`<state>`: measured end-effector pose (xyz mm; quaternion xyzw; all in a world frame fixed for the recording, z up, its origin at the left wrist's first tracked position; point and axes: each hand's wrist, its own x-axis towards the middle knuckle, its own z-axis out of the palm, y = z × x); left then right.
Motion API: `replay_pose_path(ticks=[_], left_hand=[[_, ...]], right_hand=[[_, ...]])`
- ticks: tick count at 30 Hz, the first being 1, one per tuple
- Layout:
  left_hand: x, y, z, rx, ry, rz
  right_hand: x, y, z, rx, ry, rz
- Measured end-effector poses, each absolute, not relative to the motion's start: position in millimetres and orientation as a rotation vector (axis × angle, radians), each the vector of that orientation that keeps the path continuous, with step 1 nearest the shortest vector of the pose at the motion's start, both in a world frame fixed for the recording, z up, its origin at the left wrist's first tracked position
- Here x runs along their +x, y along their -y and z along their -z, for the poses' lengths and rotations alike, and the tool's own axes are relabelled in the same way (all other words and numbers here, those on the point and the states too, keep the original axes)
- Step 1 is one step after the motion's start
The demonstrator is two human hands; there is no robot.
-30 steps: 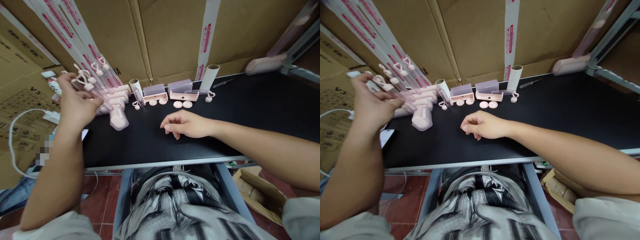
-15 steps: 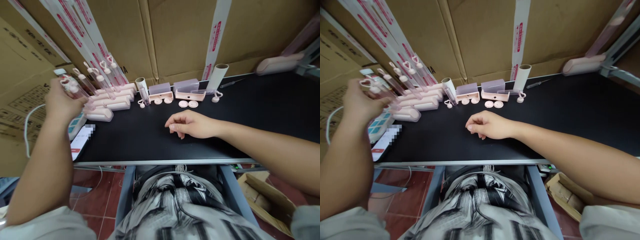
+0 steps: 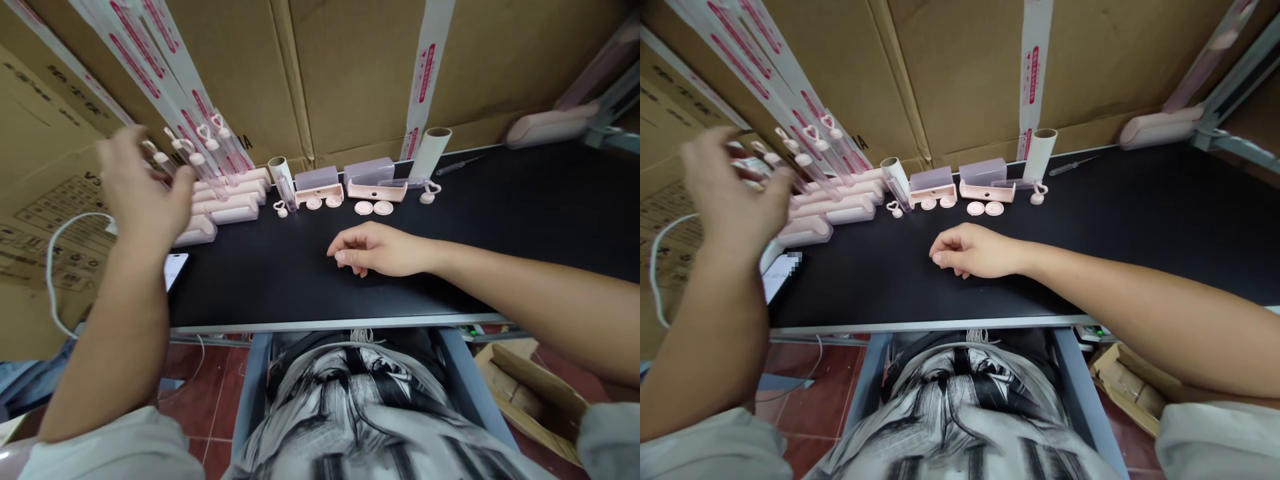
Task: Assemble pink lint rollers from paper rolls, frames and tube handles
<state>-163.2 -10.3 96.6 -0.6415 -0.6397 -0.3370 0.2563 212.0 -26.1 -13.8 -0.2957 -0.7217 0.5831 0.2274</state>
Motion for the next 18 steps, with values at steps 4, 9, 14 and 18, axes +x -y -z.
replay_pose_path(ticks=[4, 9, 14, 18], left_hand=[[-85.3, -5.5, -86.0, -2.26, 1.661, 0.728], [-58.6, -52.1, -61.7, -2.267, 2.044, 0.318], [-70.3, -68.9, -36.0, -2.283, 2.063, 0.096], [-82.1, -65.5, -37.5, -2.324, 2.079, 0.201]], right_hand=[[213.1, 25.4, 15.1, -0.813, 2.006, -1.588], [213.4, 27.0, 13.6, -0.816, 2.011, -1.581], [213.6, 27.8, 12.5, -0.801, 2.047, -1.558], [213.8, 27.4, 13.0, -0.804, 2.051, -1.554]])
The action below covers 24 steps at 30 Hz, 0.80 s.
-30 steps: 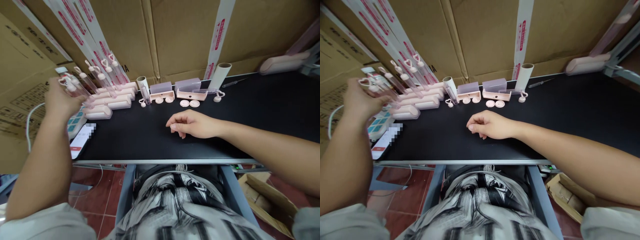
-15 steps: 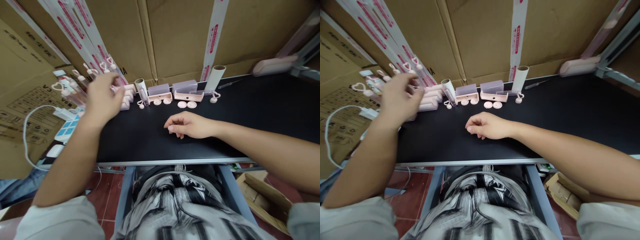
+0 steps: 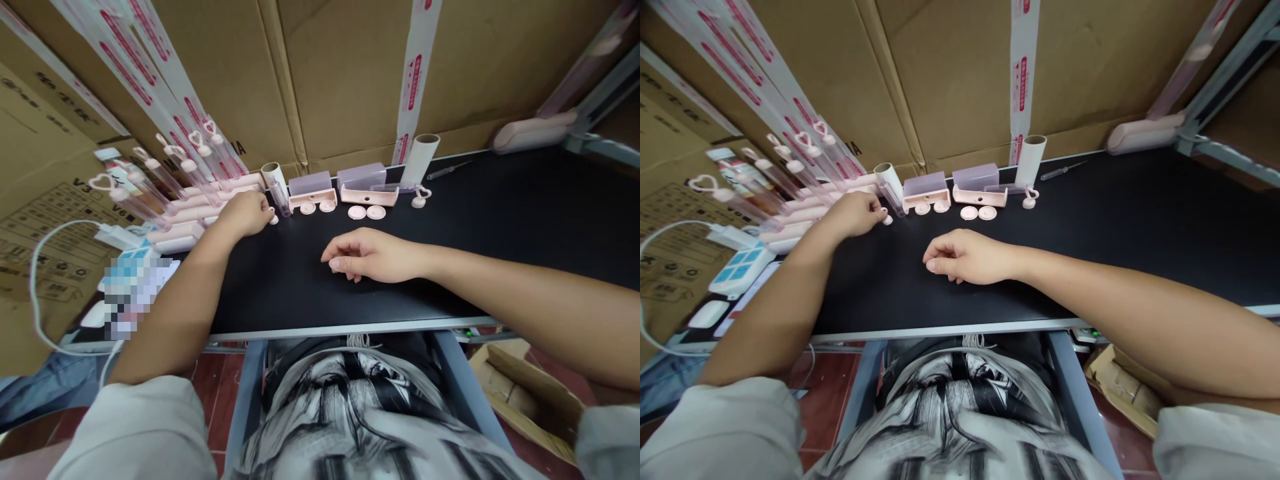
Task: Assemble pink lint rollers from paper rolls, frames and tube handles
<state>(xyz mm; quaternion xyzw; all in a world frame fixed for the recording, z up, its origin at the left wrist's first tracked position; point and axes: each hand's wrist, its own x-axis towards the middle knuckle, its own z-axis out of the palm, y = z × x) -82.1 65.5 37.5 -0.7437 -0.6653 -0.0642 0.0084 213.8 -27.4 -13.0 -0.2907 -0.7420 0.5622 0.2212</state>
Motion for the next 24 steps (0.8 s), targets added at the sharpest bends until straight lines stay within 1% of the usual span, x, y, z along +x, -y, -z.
replay_pose_path(ticks=[2, 5, 6, 7, 8, 10, 12, 15, 21, 24], left_hand=[[-87.7, -63.3, -46.0, -2.334, 2.217, 0.441], [-90.5, -61.1, -58.4, -2.298, 2.336, 1.144], [-89.6, -60.9, -60.7, -2.276, 2.323, 1.324], [-88.0, -61.2, -61.8, -2.259, 2.306, 1.419], [-85.8, -61.8, -61.6, -2.255, 2.3, 1.427], [-80.8, -63.7, -58.4, -2.248, 2.276, 1.298], [-75.3, -65.8, -53.0, -2.249, 2.132, 1.177], [-66.9, -68.7, -44.2, -2.259, 1.911, 1.103], [-64.2, -81.3, -33.3, -2.317, 1.979, 0.95], [-67.2, -74.9, -39.0, -2.291, 1.909, 1.023]], right_hand=[[213.4, 27.3, 13.4, -0.808, 2.056, -1.548], [212.7, 27.4, 13.8, -0.817, 2.07, -1.536], [212.6, 27.4, 13.8, -0.82, 2.073, -1.535], [212.5, 27.5, 13.8, -0.822, 2.073, -1.533], [212.6, 27.6, 13.6, -0.825, 2.073, -1.531], [212.7, 27.9, 13.1, -0.83, 2.074, -1.525], [212.8, 28.3, 12.5, -0.83, 2.078, -1.517], [212.8, 29.1, 11.4, -0.82, 2.089, -1.505], [212.5, 30.1, 10.6, -0.821, 2.097, -1.5], [211.5, 30.8, 9.7, -0.797, 1.997, -1.573]])
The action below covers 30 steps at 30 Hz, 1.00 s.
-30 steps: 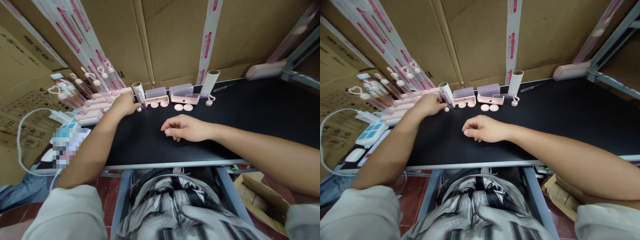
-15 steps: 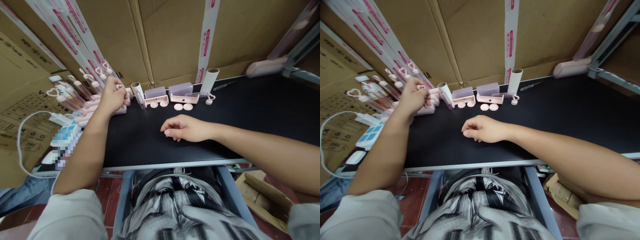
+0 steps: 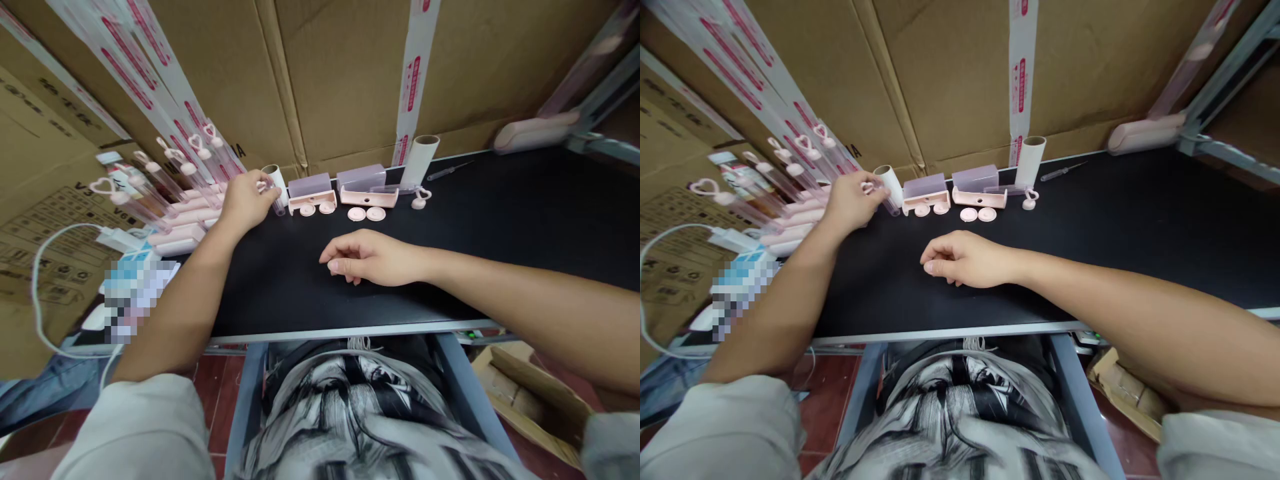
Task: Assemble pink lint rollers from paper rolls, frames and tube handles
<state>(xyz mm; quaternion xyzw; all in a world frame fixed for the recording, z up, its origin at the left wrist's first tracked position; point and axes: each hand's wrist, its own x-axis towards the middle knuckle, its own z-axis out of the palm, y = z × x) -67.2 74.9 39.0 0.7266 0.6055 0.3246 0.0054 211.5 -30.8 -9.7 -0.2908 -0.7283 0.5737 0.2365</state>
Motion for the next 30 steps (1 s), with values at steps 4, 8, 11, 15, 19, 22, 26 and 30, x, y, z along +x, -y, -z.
replay_pose_path(ticks=[4, 8, 11, 15, 19, 22, 26, 30], left_hand=[[-52.0, -31.4, -46.6, 2.6, -1.383, -1.513], [-18.4, 15.5, -33.8, 3.088, -0.526, -1.061], [-1.0, 25.2, -20.1, 3.023, -0.307, -0.792], [1.9, 11.5, -14.4, 2.295, -0.511, -1.143], [3.4, 1.6, -20.7, 1.73, -0.704, -1.521], [10.8, 7.9, -22.7, 1.63, -0.798, -1.416], [17.1, 18.2, -16.3, 1.692, -0.736, -1.297], [9.3, 13.4, -12.6, 1.863, -0.732, -1.347]], right_hand=[[209.7, 31.4, 5.5, -0.813, 1.631, -1.826], [209.4, 27.8, 2.2, -0.757, 1.338, -1.951], [210.3, 22.8, 3.5, -0.71, 1.351, -1.851], [212.6, 20.3, 9.8, -0.774, 1.566, -1.531], [214.7, 29.3, 14.3, -0.717, 1.951, -1.214], [214.8, 38.2, 14.1, -0.691, 2.081, -0.979], [213.7, 44.4, 12.9, -0.665, 2.057, -0.863], [212.5, 46.6, 12.7, -0.674, 2.021, -0.792]])
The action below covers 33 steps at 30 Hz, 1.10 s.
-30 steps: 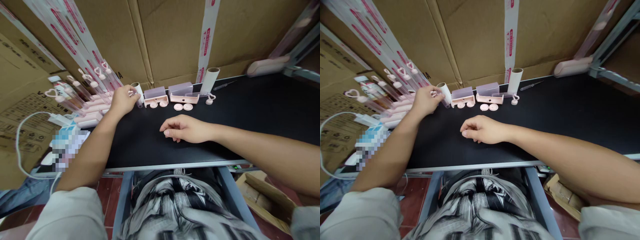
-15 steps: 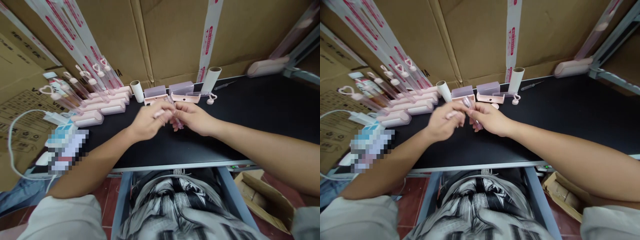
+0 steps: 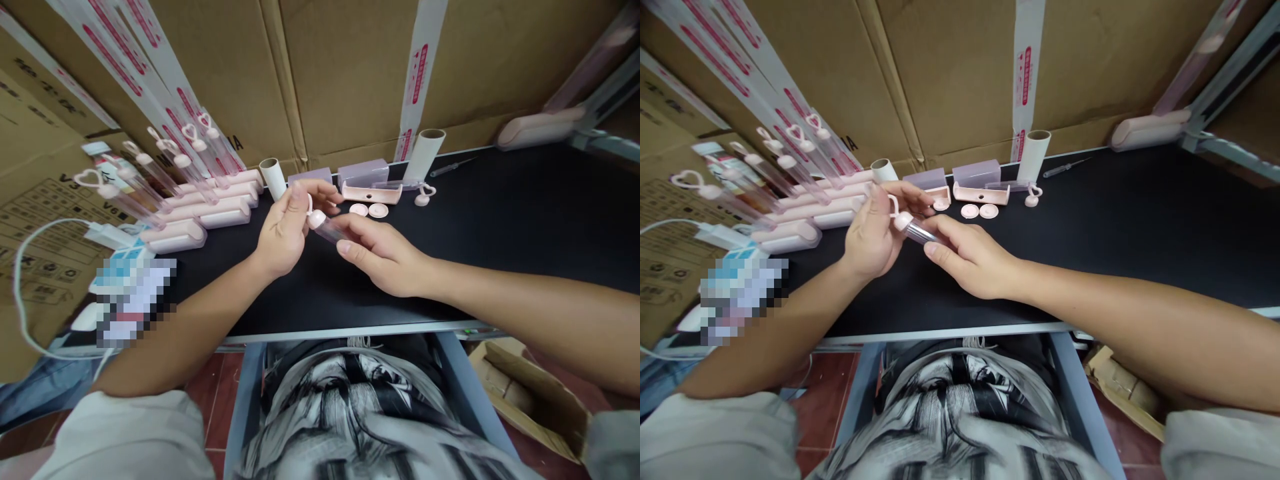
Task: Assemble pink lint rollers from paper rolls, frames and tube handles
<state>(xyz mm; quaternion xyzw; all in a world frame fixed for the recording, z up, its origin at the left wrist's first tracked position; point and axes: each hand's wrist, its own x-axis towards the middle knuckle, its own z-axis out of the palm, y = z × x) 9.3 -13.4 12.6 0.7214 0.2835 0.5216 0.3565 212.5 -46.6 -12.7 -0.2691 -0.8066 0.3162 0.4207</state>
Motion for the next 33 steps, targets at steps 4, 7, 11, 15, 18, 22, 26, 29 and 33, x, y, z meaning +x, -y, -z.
replay_pose_path(ticks=[4, 7, 11, 15, 18, 22, 26, 29, 33], left_hand=[[-7.8, 3.4, -22.6, 2.038, -0.833, -1.199], [-21.7, 0.6, -36.9, 2.004, -0.829, -0.923], [-37.8, 1.1, -53.5, 2.003, -0.848, -0.629], [-48.3, 1.2, -58.3, 2.119, -0.883, -0.484], [-51.7, 2.2, -59.2, 2.391, -0.902, -0.423], [-50.0, 6.3, -61.4, 2.674, -0.898, -0.274], [-45.5, 4.5, -55.4, 2.795, -0.878, -0.159], [-43.7, -1.5, -46.3, 2.782, -0.805, -0.254], [-42.7, -3.8, -41.8, 2.773, -0.744, -0.359]], right_hand=[[212.4, 47.3, 12.0, -0.786, 2.013, -0.652], [213.0, 46.6, 11.1, -0.852, 2.063, -0.555], [214.0, 45.5, 9.7, -0.887, 2.145, -0.447], [215.3, 45.1, 7.2, -0.893, 2.238, -0.436], [215.8, 44.3, 5.0, -0.893, 2.331, -0.46], [215.8, 41.7, 6.5, -0.927, 2.369, -0.463], [215.4, 38.3, 15.4, -0.935, 2.336, -0.436], [215.0, 37.4, 21.4, -0.92, 2.288, -0.429], [215.0, 40.0, 20.6, -0.914, 2.266, -0.401]])
